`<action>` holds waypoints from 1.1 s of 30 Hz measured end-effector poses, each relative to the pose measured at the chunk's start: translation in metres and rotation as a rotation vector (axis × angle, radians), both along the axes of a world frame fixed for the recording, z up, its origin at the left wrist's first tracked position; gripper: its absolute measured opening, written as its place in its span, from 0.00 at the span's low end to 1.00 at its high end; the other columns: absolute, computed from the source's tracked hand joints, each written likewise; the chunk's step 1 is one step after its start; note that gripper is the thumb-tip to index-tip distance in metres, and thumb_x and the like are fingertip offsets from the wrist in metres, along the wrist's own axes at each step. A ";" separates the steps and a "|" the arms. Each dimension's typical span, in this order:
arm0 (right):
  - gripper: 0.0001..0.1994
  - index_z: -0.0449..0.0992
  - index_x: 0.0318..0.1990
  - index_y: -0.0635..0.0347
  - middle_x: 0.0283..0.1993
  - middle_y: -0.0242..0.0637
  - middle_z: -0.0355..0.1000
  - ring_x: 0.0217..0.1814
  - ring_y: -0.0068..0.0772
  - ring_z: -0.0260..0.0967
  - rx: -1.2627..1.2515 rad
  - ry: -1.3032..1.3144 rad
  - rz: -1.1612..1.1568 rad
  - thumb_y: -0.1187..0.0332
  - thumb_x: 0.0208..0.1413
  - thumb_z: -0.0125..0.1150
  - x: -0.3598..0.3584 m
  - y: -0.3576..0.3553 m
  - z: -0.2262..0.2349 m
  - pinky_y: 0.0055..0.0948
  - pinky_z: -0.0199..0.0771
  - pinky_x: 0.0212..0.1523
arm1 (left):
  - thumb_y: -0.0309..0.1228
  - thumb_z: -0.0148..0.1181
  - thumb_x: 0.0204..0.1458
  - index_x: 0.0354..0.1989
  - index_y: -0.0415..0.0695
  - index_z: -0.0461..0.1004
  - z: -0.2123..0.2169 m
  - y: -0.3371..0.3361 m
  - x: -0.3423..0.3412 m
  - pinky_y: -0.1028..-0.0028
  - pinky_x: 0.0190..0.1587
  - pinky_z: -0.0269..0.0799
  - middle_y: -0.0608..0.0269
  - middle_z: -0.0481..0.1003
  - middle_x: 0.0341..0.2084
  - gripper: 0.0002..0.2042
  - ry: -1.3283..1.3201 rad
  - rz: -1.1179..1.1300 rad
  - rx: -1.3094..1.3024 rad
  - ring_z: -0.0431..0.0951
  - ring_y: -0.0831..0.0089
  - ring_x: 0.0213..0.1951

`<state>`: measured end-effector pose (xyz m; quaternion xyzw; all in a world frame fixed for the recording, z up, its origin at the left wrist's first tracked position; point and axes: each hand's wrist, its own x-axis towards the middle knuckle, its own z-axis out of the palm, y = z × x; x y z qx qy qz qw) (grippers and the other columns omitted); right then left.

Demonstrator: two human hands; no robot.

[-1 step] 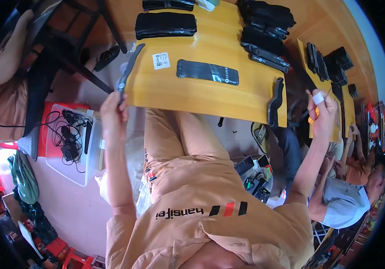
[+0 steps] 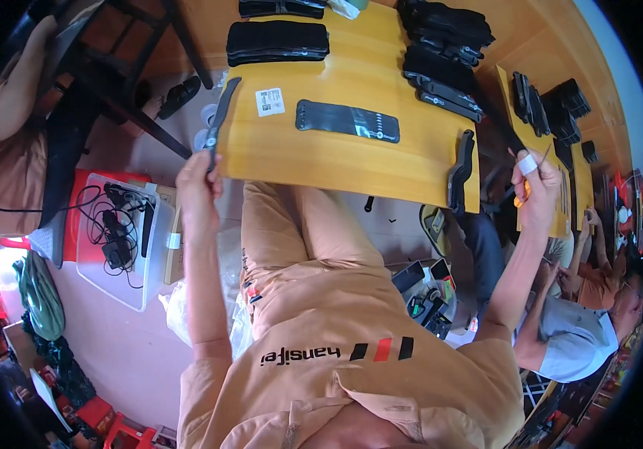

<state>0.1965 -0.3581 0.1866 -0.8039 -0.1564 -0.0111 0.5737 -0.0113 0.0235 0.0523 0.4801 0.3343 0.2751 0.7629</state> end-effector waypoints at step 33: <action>0.09 0.77 0.33 0.65 0.20 0.22 0.63 0.22 0.12 0.54 -0.074 0.406 0.161 0.78 0.41 0.61 -0.035 0.061 -0.126 0.15 0.54 0.23 | 0.22 0.54 0.49 0.37 0.36 0.71 -0.016 -0.089 0.050 0.87 0.25 0.74 0.60 0.74 0.28 0.07 0.058 -0.282 -0.257 0.76 0.78 0.25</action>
